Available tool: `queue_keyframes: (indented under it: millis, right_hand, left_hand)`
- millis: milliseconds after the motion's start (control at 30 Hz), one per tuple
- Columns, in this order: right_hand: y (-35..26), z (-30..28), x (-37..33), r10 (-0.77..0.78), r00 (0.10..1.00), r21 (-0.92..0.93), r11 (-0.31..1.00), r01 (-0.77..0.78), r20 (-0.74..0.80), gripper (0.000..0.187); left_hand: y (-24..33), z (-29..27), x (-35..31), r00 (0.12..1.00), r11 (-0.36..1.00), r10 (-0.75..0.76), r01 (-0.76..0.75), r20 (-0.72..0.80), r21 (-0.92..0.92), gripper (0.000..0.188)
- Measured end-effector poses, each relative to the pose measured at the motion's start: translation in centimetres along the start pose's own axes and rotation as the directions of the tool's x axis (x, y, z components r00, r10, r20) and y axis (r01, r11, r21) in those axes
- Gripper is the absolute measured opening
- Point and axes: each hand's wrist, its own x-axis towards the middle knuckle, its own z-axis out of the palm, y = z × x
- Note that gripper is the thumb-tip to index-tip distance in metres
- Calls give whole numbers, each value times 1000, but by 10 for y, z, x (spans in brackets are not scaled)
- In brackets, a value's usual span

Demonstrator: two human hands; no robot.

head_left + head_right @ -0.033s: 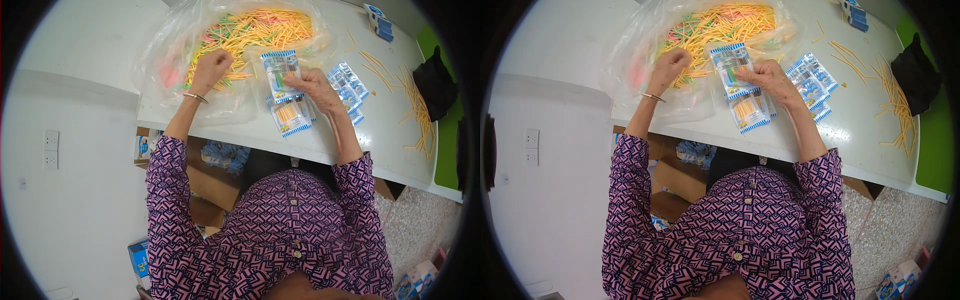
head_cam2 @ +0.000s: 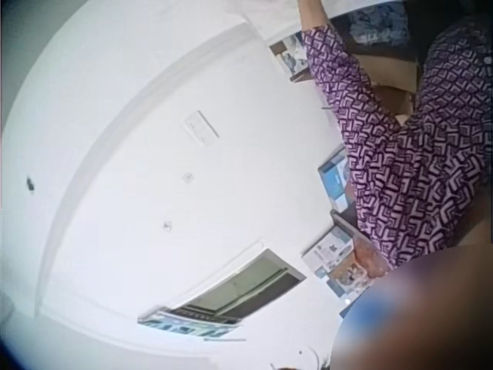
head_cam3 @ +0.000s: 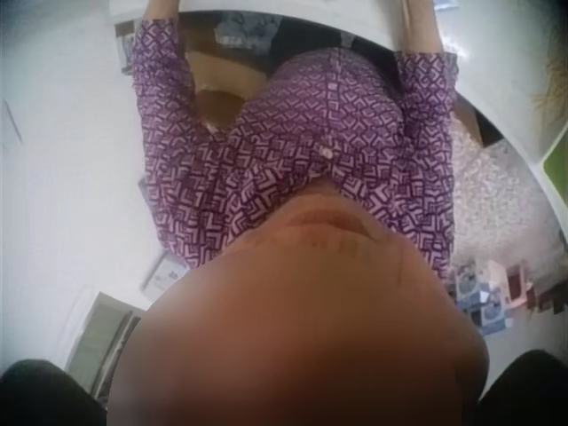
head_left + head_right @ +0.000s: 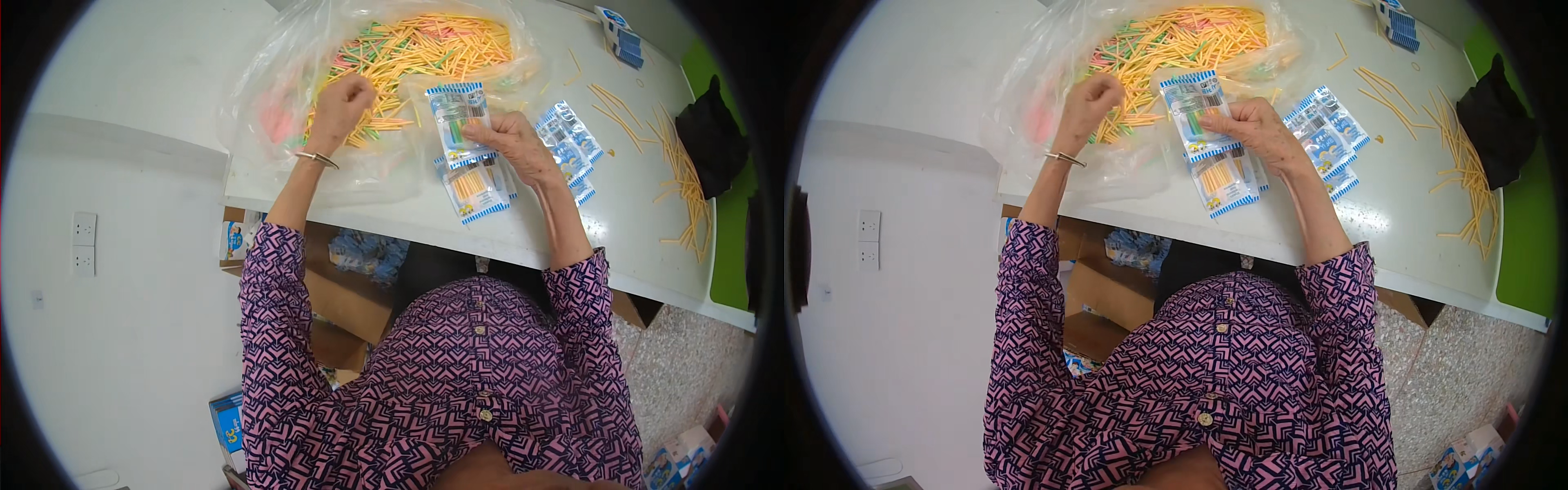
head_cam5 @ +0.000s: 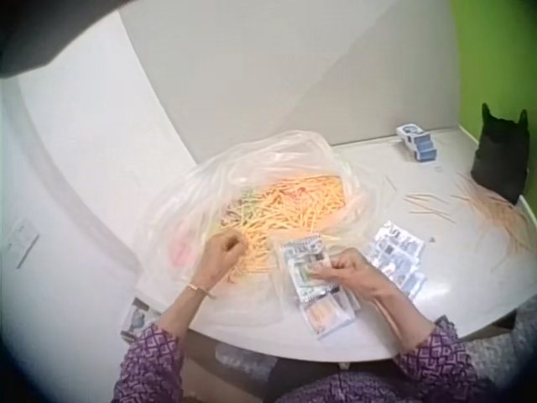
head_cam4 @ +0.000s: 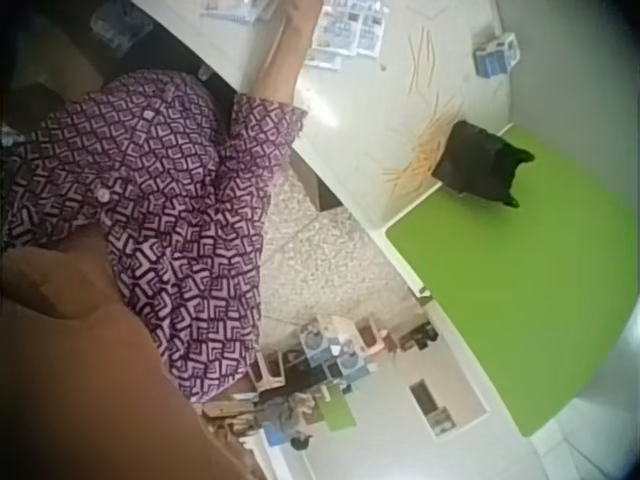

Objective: Packing plastic ties into small plastic bags at a workstation.

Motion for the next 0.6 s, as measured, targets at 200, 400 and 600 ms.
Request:
queue_keyframes:
  millis: [200, 400, 600]
  right_hand:
    - [1, 4, 2, 5, 990, 69, 997, -14, 140, 33]
    - [-2, 7, -1, 16, 981, 75, 997, -31, 195, 32]
    - [0, 9, -2, -51, 987, 104, 994, 36, 151, 34]
  left_hand:
    - [83, -11, -4, 974, 782, 82, -194, -211, -592, 33]
    - [108, 2, -16, 956, 714, 173, -286, -235, -638, 39]
    - [98, 19, -27, 985, 802, 139, -174, -104, -572, 22]
